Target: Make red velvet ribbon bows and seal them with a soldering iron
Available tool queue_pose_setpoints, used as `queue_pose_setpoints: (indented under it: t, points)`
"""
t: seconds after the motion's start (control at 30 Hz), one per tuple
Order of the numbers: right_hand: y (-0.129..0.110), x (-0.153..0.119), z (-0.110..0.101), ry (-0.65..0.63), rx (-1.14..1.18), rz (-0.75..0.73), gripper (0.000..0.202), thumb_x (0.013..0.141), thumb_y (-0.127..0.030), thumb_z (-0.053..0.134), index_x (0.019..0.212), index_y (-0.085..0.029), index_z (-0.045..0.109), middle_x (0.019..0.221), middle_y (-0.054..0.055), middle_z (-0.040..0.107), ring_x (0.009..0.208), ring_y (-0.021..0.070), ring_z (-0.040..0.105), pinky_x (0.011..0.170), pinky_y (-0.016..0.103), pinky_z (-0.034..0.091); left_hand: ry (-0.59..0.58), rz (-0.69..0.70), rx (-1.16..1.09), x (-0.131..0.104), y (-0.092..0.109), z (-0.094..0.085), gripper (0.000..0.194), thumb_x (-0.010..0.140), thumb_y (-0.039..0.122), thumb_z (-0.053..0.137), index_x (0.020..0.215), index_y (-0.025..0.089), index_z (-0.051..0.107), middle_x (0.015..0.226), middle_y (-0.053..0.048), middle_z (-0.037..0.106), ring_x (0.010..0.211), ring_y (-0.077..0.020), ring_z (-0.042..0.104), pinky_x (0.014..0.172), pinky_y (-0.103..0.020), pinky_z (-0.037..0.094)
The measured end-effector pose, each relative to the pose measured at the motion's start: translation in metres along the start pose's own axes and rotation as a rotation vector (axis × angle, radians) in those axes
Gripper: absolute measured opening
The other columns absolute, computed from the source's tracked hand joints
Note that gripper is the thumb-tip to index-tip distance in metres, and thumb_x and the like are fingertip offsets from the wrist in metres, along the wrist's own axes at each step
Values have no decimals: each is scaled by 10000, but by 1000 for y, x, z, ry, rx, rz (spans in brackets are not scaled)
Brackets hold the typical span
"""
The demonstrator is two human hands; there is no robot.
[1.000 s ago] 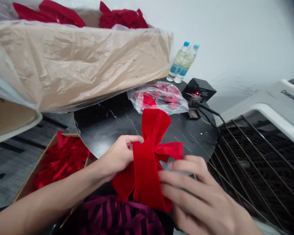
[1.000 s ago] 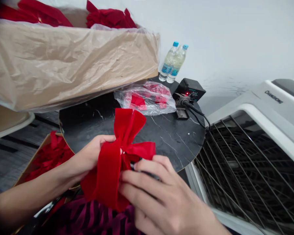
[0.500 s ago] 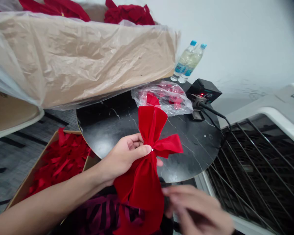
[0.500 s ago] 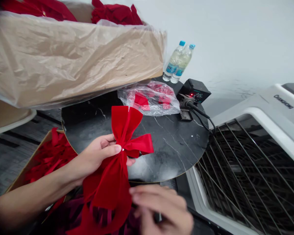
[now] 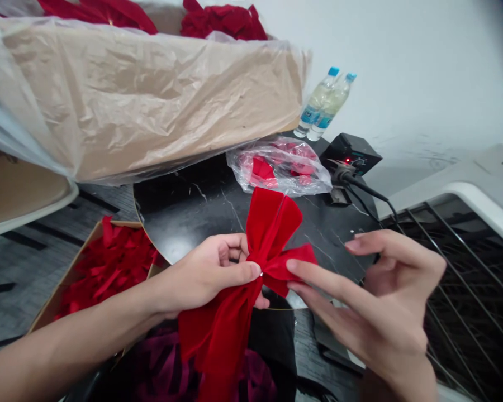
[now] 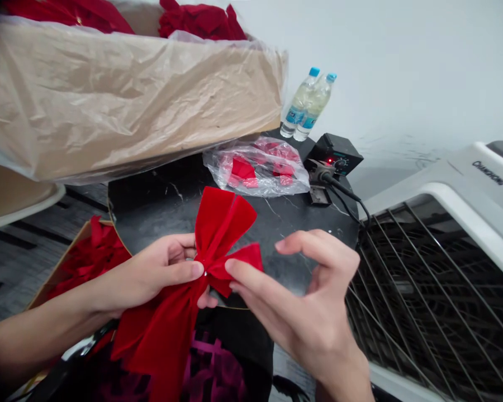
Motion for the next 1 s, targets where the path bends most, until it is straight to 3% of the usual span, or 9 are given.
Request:
queue_pose_setpoints:
  t: [0.07,0.17,0.3,0.43,0.57,0.7,0.83,0.9,1.0]
  points:
    - [2,0,1,28,-71,-90,382,789,-120,830,1076,-368,789,1191,90,492,1137,332,520,932,515,487,-14,-22,-6,-1,0,2,234,789,191,820,873,145,607,815,-87,781,712,-200,774,703,-264,620]
    - [8,0,6,69,-87,-228,298,803,-122,823,1031,-313,801,1134,75,602,1097,303,557,883,466,516,-98,-56,-63,-1,-4,5,175,861,236,760,941,144,635,828,-111,793,745,-188,780,757,-269,618]
    - [22,-2,10,93,-66,-296,274,855,-113,771,1063,-291,781,1060,46,667,1049,251,589,883,427,537,-202,-100,-86,0,-9,6,170,924,291,686,1018,161,628,773,-112,791,656,-171,761,673,-256,609]
    - [30,-7,10,-54,85,-246,222,863,-102,753,1039,-236,739,1149,71,649,1114,267,603,919,457,546,-218,-116,34,4,-11,3,189,917,321,687,977,172,589,676,-91,760,526,-153,704,529,-201,543]
    - [35,-18,7,-170,121,-205,305,885,-17,660,1116,-215,684,1231,99,634,1167,270,620,949,484,551,-185,-131,103,8,-9,2,231,894,338,712,887,176,549,651,-80,746,496,-138,678,482,-171,489]
    - [54,-28,-1,-133,44,-207,259,855,5,658,1022,-191,687,1187,104,656,1124,276,641,916,467,561,-185,-147,131,10,-4,2,338,851,392,757,795,187,493,601,-61,727,458,-135,655,449,-168,460]
    - [71,-28,-21,-123,-169,-68,226,879,-46,649,998,-227,714,1236,100,659,1220,330,589,1012,544,493,-120,-158,176,12,0,2,362,815,411,784,781,184,504,614,-59,729,465,-144,660,445,-184,467]
    - [66,-26,-30,-158,-207,31,220,896,-131,683,1094,-224,705,1295,112,650,1303,366,536,1077,592,437,-90,-161,199,13,1,1,371,811,410,785,770,187,491,618,-62,729,478,-151,669,448,-188,467]
    - [42,-25,-29,-132,-52,63,272,853,-156,760,1108,-188,670,1304,132,651,1312,367,539,1097,591,430,-100,-158,224,16,1,2,381,809,416,784,772,191,478,621,-65,730,477,-154,671,457,-197,471]
Point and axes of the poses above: each hand's wrist, its own x-axis towards the middle knuckle, its own z-axis out of the palm, y = z × x, the point moved 1 cm from there along x, towards the middle knuckle
